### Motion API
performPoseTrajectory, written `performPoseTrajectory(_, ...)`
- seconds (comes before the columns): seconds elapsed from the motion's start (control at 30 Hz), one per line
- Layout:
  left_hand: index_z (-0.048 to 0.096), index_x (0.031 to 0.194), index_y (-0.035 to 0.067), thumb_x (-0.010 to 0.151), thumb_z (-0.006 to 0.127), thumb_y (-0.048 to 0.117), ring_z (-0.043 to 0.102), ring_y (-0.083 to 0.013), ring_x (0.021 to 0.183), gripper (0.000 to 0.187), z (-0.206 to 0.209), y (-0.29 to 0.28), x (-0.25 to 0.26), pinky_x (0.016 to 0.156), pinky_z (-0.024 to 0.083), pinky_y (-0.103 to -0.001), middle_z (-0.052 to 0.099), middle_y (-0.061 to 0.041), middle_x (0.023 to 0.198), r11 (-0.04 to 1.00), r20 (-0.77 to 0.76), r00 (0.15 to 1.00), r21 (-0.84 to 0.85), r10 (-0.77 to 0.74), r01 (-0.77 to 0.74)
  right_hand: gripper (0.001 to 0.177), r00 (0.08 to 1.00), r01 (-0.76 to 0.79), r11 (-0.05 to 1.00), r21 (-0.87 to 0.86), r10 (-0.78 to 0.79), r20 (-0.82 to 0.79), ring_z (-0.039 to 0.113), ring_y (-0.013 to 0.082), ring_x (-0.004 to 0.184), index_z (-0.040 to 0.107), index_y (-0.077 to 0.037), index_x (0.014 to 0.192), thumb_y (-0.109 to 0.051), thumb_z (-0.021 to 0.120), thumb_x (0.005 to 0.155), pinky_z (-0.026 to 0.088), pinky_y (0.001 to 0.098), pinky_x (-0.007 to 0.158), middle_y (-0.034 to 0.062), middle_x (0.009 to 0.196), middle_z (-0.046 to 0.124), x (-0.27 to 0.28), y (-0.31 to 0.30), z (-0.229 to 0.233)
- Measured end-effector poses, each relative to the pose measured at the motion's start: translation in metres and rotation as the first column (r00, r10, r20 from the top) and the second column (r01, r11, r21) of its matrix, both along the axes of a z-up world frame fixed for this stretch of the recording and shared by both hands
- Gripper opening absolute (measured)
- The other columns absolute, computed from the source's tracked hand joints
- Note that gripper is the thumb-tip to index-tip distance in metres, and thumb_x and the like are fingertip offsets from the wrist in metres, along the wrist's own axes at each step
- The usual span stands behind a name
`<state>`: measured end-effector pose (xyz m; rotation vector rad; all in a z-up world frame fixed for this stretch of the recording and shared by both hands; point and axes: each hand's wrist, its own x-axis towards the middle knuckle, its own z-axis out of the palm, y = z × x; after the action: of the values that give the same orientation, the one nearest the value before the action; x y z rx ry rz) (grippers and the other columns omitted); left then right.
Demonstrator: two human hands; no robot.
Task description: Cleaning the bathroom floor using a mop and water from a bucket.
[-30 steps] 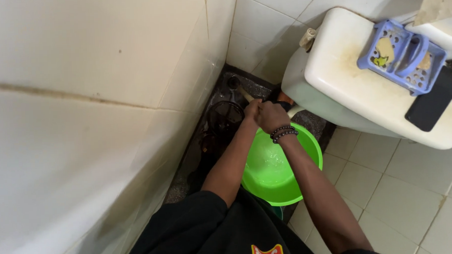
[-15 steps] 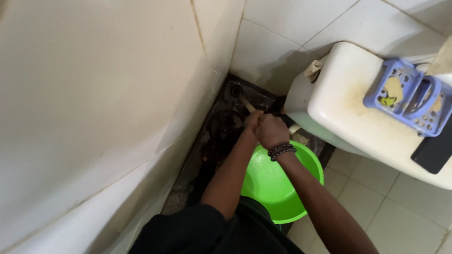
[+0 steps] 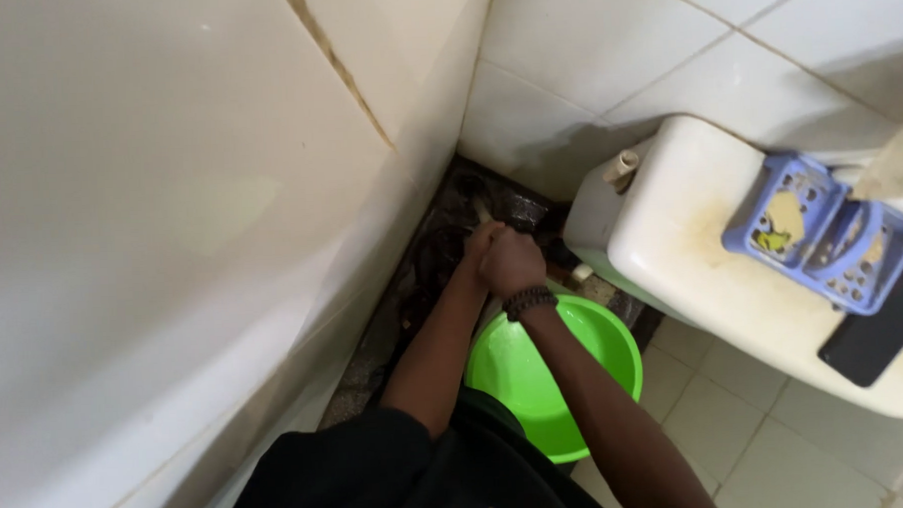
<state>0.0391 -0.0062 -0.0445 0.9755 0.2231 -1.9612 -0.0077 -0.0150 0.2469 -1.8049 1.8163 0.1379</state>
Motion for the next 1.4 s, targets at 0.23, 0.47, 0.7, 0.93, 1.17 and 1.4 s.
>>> performPoseTrajectory(0.23,0.057,0.074,0.013,0.097,0.064,0.027,0.05,-0.0181,0.064,0.028,0.05,0.002,-0.032,0.058,0.044,-0.039,0.056,-0.004,0.074,0.984,0.071,0.993,0.158,-0.091,0.079,0.022,0.998,0.018,0.994,-0.111,-0.012,0.055,0.072,0.0424,0.084,0.079,-0.012,0.1,-0.024,0.067,0.086,0.059,0.0533,0.078,0.0231,0.091,0.074,-0.033,0.028,0.031)
performPoseTrajectory(0.47,0.062,0.083,0.008,0.096,0.061,0.024,0.058,-0.0215,0.073,0.02,-0.02,-0.013,-0.065,0.067,0.051,-0.041,0.062,-0.007,0.084,0.969,0.012,0.999,0.244,-0.041,0.037,0.027,0.998,-0.053,0.998,-0.018,0.054,0.032,0.071,0.0441,0.088,0.077,-0.011,0.102,-0.03,0.062,0.091,0.058,0.0534,0.084,0.0242,0.096,0.073,-0.046,0.044,0.036)
performPoseTrajectory(0.7,0.054,0.073,0.01,0.098,0.057,0.02,0.052,-0.0207,0.063,0.027,-0.011,-0.023,-0.053,0.056,0.047,-0.043,0.058,-0.007,0.077,0.985,0.043,0.995,0.153,-0.093,0.086,0.031,0.992,0.122,0.992,0.039,-0.124,0.039,0.072,0.0439,0.091,0.079,-0.009,0.098,-0.034,0.061,0.093,0.059,0.0497,0.087,0.0264,0.095,0.073,-0.023,0.025,0.059)
performPoseTrajectory(0.93,0.061,0.081,0.007,0.1,0.058,0.027,0.054,-0.0198,0.075,0.028,0.065,-0.029,-0.019,0.068,0.045,-0.041,0.061,-0.007,0.089,0.966,0.363,0.897,0.037,-0.251,0.255,0.024,0.985,0.162,0.981,-0.106,-0.154,0.078,0.071,0.0445,0.085,0.079,-0.01,0.102,-0.025,0.063,0.092,0.059,0.053,0.078,0.0267,0.089,0.073,-0.028,0.016,0.018)
performPoseTrajectory(1.17,0.069,0.09,0.005,0.103,0.059,0.035,0.056,-0.0189,0.09,0.035,0.067,-0.018,0.059,0.082,0.043,-0.038,0.065,-0.007,0.102,0.898,0.709,0.633,-0.001,-0.31,0.44,0.034,0.992,0.047,0.996,0.076,-0.055,0.115,0.075,0.0368,0.072,0.061,0.005,0.118,-0.013,0.064,0.09,0.062,0.0446,0.059,0.026,0.089,0.072,0.026,0.031,-0.02)
performPoseTrajectory(1.4,0.076,0.1,0.002,0.106,0.06,0.044,0.058,-0.018,0.104,0.045,0.021,-0.006,0.095,0.095,0.042,-0.035,0.068,-0.007,0.116,0.789,0.932,0.272,0.022,-0.238,0.615,0.024,0.98,-0.149,0.979,-0.138,0.164,0.111,0.076,0.0339,0.08,0.071,0.006,0.093,-0.016,0.06,0.094,0.064,0.0406,0.064,0.0233,0.09,0.073,0.064,0.025,-0.035)
